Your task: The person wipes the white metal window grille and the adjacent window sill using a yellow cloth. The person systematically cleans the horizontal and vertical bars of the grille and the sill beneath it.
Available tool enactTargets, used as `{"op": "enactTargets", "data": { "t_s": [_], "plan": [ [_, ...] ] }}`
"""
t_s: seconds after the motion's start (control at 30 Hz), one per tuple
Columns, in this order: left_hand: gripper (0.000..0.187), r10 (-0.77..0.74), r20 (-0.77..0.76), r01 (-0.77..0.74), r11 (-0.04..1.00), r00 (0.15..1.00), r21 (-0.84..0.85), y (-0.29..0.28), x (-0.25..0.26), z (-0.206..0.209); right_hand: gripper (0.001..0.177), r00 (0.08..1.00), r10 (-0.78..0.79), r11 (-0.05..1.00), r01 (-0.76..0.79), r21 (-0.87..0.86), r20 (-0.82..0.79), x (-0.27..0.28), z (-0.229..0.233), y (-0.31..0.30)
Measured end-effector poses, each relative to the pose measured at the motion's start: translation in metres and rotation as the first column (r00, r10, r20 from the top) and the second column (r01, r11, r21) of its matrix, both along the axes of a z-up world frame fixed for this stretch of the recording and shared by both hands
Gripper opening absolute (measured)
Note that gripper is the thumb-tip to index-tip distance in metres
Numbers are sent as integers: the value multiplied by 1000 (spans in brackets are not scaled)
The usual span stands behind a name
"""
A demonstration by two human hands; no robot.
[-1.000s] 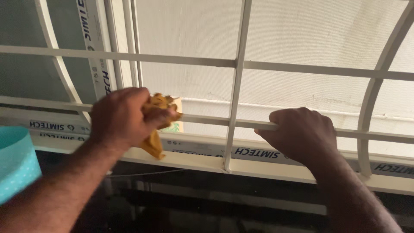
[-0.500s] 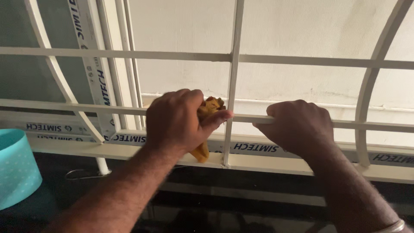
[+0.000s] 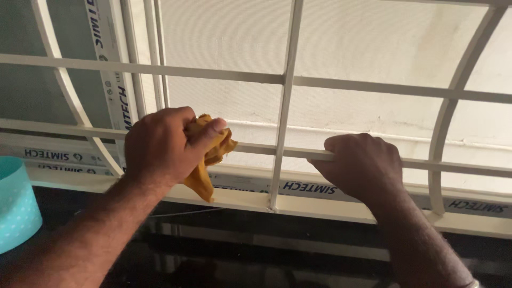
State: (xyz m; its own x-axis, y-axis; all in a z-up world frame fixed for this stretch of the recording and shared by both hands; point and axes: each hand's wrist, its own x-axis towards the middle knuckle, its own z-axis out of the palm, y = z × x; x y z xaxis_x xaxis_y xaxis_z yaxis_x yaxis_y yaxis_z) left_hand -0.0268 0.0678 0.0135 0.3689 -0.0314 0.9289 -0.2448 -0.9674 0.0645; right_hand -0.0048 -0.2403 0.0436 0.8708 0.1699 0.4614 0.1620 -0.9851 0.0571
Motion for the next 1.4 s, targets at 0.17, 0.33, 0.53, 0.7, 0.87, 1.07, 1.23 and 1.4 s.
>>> {"op": "enactTargets", "data": {
  "t_s": [0.17, 0.33, 0.53, 0.7, 0.87, 1.07, 1.23, 1.4],
  "plan": [
    [64, -62, -13, 62, 998, 998, -25, -16, -2, 2, 44, 998, -52, 998, 51, -29, -35, 4, -3, 3],
    [68, -131, -163, 130, 991, 978, -14, -62, 2, 8, 41, 996, -64, 998, 63, -16, -56, 3, -2, 6],
    [73, -195, -55, 202, 963, 979, 180, -50, 21, 4, 43, 995, -75, 996, 72, -49, -72, 2, 0, 7],
    [72, -131, -193, 150, 985, 972, 86, -19, 17, 9, 44, 993, -63, 998, 60, -36, -102, -3, 0, 6],
    [69, 47, -322, -50, 999, 946, 0, 9, -4, 20, 43, 997, -37, 999, 34, -38, -64, -8, 3, 4],
    [65, 133, -309, -143, 990, 942, -12, 1, -9, 17, 40, 999, -17, 1000, 16, -23, -50, -1, -5, -2],
    [63, -49, -205, 45, 999, 978, -27, -64, -21, 17, 31, 1000, -30, 1000, 30, 7, 1, -1, -3, 3],
    [65, -143, -122, 154, 984, 982, 89, -91, 7, 3, 39, 998, -39, 999, 39, -8, -56, -3, -1, 1]
  ]
}}
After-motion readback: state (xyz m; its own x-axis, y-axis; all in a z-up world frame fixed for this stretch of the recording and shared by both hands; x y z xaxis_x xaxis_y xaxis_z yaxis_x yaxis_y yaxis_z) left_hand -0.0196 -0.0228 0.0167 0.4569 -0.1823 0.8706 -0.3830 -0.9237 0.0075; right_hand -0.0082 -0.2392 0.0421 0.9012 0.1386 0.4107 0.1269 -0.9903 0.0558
